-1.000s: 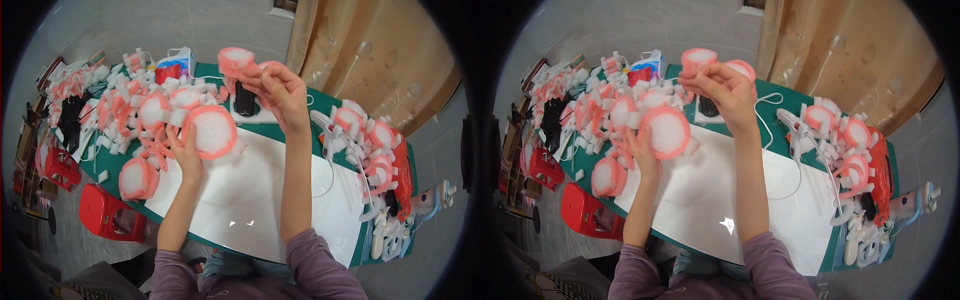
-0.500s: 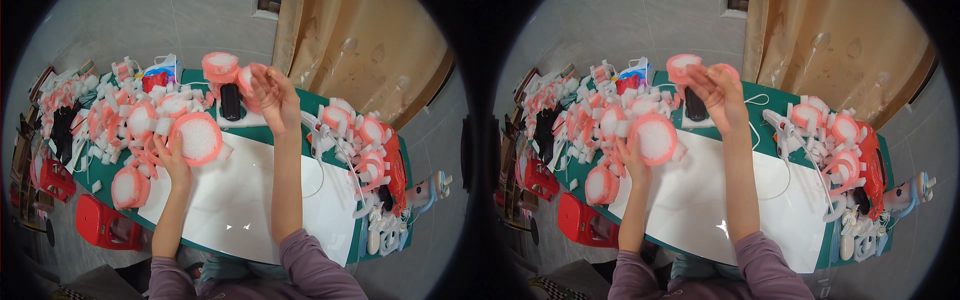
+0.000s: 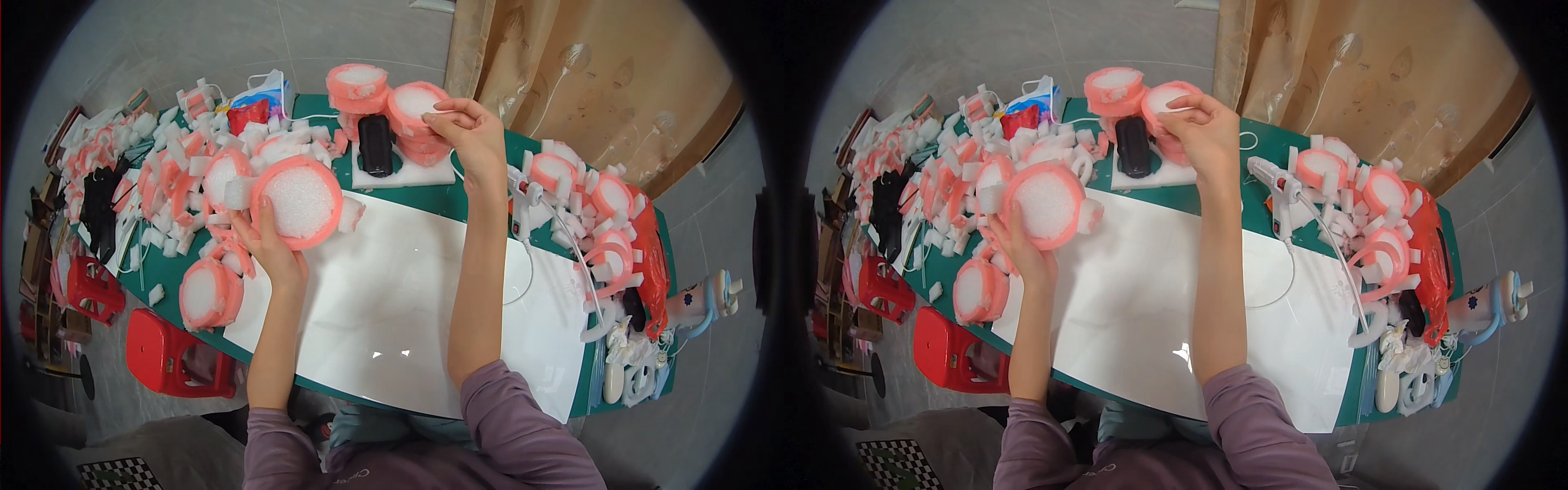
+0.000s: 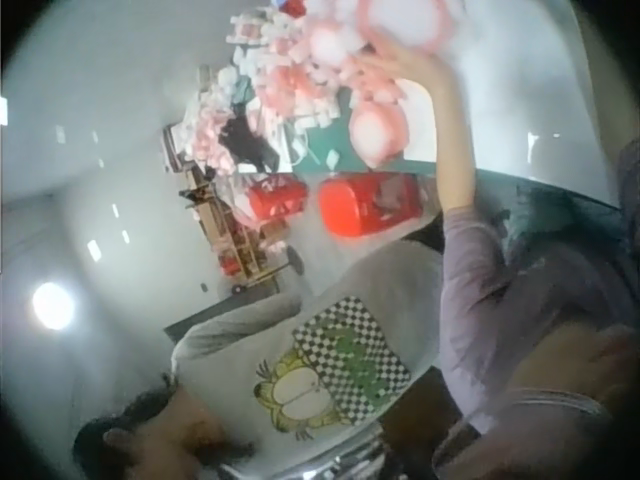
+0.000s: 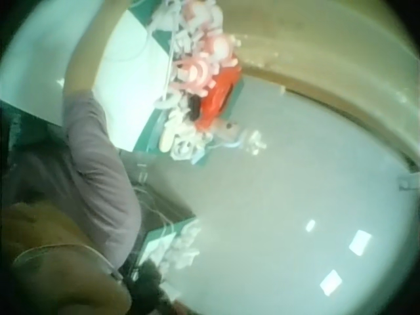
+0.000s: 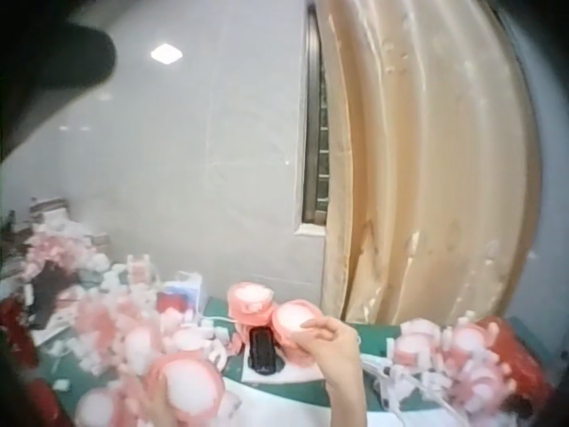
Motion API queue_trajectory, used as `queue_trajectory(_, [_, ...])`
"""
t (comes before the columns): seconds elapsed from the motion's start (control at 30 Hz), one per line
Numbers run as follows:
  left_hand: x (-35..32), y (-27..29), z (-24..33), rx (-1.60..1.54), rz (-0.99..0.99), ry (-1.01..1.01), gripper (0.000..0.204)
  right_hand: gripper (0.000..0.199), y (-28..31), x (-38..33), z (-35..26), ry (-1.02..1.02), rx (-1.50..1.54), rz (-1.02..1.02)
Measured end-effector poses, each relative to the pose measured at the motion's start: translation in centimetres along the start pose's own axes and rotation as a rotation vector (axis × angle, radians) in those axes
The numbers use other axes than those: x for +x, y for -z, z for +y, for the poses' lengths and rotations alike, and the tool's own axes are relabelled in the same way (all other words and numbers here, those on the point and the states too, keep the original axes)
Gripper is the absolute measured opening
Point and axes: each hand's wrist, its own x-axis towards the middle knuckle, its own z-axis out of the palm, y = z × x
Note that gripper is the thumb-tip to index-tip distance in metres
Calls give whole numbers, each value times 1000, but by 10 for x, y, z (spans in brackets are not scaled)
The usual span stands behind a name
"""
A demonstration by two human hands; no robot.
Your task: The person is using a hot glue gun to assemble pink and white foam pieces into circular or cylindrical shapes, possibly for headbands or decor.
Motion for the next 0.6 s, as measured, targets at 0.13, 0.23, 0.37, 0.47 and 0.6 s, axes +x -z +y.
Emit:
queue_trajectory(0.13, [-1, -3, 8, -53, 44, 57, 46, 16, 15, 11, 22, 30, -491, 135])
queue_trajectory(0.23, [0, -2, 11, -99, 68, 79, 46, 11, 19, 16, 32, 29, -624, 93])
queue_trajectory(0.37, [2, -5, 13, -167, 141, 136, 46, 9, 15, 25, 50, 188, -573, 40])
queue_trajectory(0.47, [8, 6, 5, -284, 128, 192, 45, 9, -8, 16, 40, 266, -535, -19])
queue_trajectory(0.6, [18, 19, -3, -318, 105, 185, 46, 14, -37, 10, 45, 335, -399, -23])
